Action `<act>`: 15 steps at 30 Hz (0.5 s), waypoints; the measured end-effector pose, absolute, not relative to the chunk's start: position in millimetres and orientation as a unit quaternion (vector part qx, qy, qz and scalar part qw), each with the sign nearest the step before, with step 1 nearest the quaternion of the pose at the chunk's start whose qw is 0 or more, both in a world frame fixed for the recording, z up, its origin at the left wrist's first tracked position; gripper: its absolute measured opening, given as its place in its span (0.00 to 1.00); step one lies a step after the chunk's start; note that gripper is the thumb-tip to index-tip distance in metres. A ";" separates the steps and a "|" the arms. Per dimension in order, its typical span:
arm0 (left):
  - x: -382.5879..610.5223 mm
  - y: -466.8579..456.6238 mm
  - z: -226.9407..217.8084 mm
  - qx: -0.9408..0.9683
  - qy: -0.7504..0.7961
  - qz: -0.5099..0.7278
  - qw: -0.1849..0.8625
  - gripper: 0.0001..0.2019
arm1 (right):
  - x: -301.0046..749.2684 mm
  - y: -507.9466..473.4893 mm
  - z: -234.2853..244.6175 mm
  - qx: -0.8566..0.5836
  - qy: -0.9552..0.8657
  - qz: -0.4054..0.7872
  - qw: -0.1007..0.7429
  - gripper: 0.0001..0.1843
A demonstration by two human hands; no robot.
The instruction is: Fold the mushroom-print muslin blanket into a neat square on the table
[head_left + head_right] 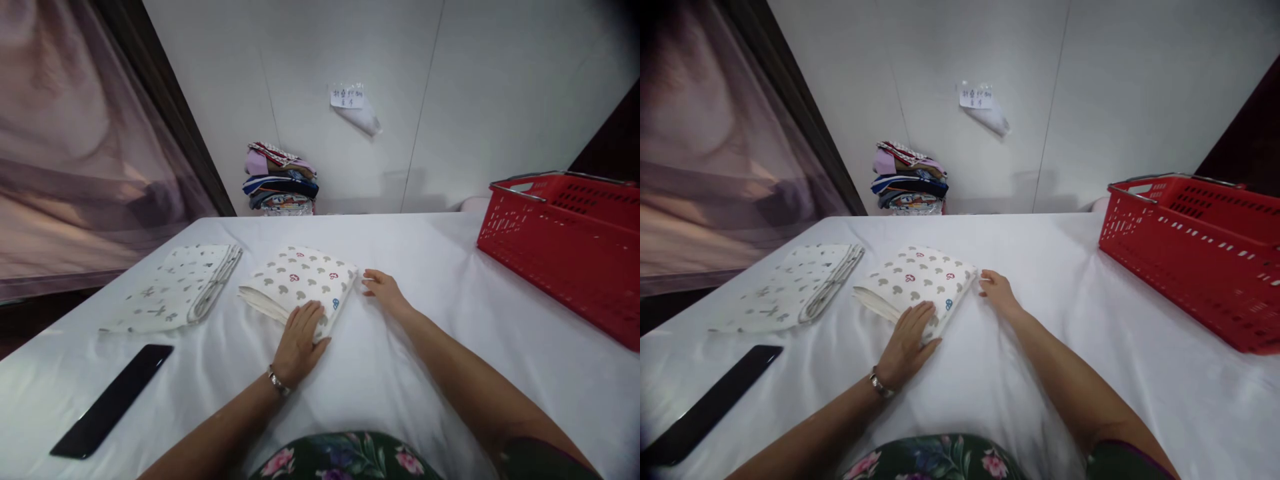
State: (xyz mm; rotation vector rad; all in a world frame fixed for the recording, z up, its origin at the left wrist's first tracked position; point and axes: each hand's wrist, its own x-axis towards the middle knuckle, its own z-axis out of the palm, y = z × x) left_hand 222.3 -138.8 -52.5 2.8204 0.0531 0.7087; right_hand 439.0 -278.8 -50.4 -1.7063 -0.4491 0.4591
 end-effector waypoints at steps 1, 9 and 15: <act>222.5 -140.5 -54.0 0.964 0.028 0.241 0.108 0.28 | 447.8 -278.2 -50.1 -0.776 -0.220 0.168 0.567 0.20; 219.2 -142.9 -56.1 0.967 0.044 0.230 0.101 0.27 | 468.9 -248.3 -49.5 -0.844 -0.359 0.075 0.392 0.21; 217.5 -141.0 -56.7 0.951 0.042 0.272 0.141 0.23 | 471.2 -237.0 -60.2 -0.847 -0.375 0.058 0.372 0.24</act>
